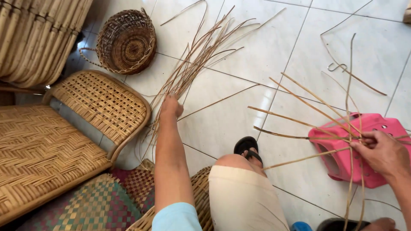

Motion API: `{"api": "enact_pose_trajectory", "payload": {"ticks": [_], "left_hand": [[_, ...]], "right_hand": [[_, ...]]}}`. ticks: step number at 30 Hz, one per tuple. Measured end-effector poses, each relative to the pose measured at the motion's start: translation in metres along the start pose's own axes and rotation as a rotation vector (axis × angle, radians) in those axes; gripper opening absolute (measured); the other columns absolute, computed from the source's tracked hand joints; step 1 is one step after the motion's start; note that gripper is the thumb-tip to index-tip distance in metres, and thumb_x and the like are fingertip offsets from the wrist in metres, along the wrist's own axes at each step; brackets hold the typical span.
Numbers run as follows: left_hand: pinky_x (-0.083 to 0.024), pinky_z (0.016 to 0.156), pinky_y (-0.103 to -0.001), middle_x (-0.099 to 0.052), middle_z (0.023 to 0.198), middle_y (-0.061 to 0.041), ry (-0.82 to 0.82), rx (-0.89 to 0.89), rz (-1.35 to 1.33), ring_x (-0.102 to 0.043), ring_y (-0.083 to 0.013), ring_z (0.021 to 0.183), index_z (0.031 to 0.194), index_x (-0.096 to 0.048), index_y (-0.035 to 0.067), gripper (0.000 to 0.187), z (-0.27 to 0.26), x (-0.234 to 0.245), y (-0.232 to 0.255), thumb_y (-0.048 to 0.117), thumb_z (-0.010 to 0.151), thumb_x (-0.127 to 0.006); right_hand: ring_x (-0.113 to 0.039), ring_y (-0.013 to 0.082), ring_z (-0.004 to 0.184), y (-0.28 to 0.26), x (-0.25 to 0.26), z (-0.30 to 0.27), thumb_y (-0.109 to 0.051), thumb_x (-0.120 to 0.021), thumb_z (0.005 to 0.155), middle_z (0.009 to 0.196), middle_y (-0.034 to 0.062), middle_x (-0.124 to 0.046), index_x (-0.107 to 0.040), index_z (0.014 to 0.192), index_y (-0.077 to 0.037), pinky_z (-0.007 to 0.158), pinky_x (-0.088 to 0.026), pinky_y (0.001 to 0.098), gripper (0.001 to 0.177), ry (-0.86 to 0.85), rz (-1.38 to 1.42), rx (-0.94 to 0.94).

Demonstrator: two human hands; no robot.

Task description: Weaving rattan strips into a plastic template to form the base of a basket.

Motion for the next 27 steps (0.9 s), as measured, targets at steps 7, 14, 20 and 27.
{"api": "enact_pose_trajectory", "payload": {"ticks": [7, 14, 20, 27], "left_hand": [[-0.019, 0.126, -0.058, 0.014, 0.173, -0.02, -0.046, -0.009, 0.187, -0.001, -0.0421, 0.16, 0.167, 0.005, 0.016, 0.145, 0.012, -0.039, -0.023, 0.042, 0.07, -0.099], [-0.015, 0.126, -0.061, 0.016, 0.171, -0.027, -0.024, -0.05, 0.362, 0.003, -0.0444, 0.16, 0.166, 0.018, 0.012, 0.155, 0.055, -0.04, -0.005, 0.053, 0.069, -0.097], [-0.012, 0.127, -0.059, 0.019, 0.173, -0.02, -0.03, -0.001, 0.256, 0.008, -0.0401, 0.161, 0.164, 0.019, 0.008, 0.157, 0.086, -0.012, 0.002, 0.05, 0.069, -0.098], [-0.021, 0.129, -0.051, 0.023, 0.174, -0.008, -0.129, 0.087, -0.021, 0.003, -0.0293, 0.163, 0.164, 0.02, 0.015, 0.164, 0.104, -0.01, 0.008, 0.042, 0.06, -0.103]], "right_hand": [[-0.067, 0.0285, 0.09, 0.051, -0.049, 0.03, -0.014, -0.089, 0.086, 0.103, 0.0225, -0.071, -0.069, 0.134, 0.011, 0.077, -0.056, 0.0377, 0.058, 0.115, 0.477, 0.13], [-0.067, 0.0284, 0.092, 0.06, -0.05, 0.028, -0.01, -0.09, 0.083, 0.101, 0.0234, -0.071, -0.07, 0.13, 0.012, 0.081, -0.057, 0.0365, 0.055, 0.17, 0.449, 0.147], [-0.073, 0.0273, 0.091, 0.04, -0.033, 0.02, -0.017, -0.091, 0.079, 0.105, 0.0205, -0.079, -0.073, 0.132, 0.005, 0.08, -0.059, 0.037, 0.06, 0.085, 0.394, -0.063], [-0.073, 0.0185, 0.092, 0.006, -0.002, 0.01, -0.027, -0.09, 0.081, 0.099, 0.0093, -0.082, -0.077, 0.127, -0.006, 0.085, -0.058, 0.0313, 0.052, 0.028, 0.253, -0.146]]}}
Point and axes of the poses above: each hand's wrist, its own z-axis towards the middle knuckle, its own x-axis out of the back of the hand, y = z × x, the point moved 4 cm from there along z, towards the middle knuckle
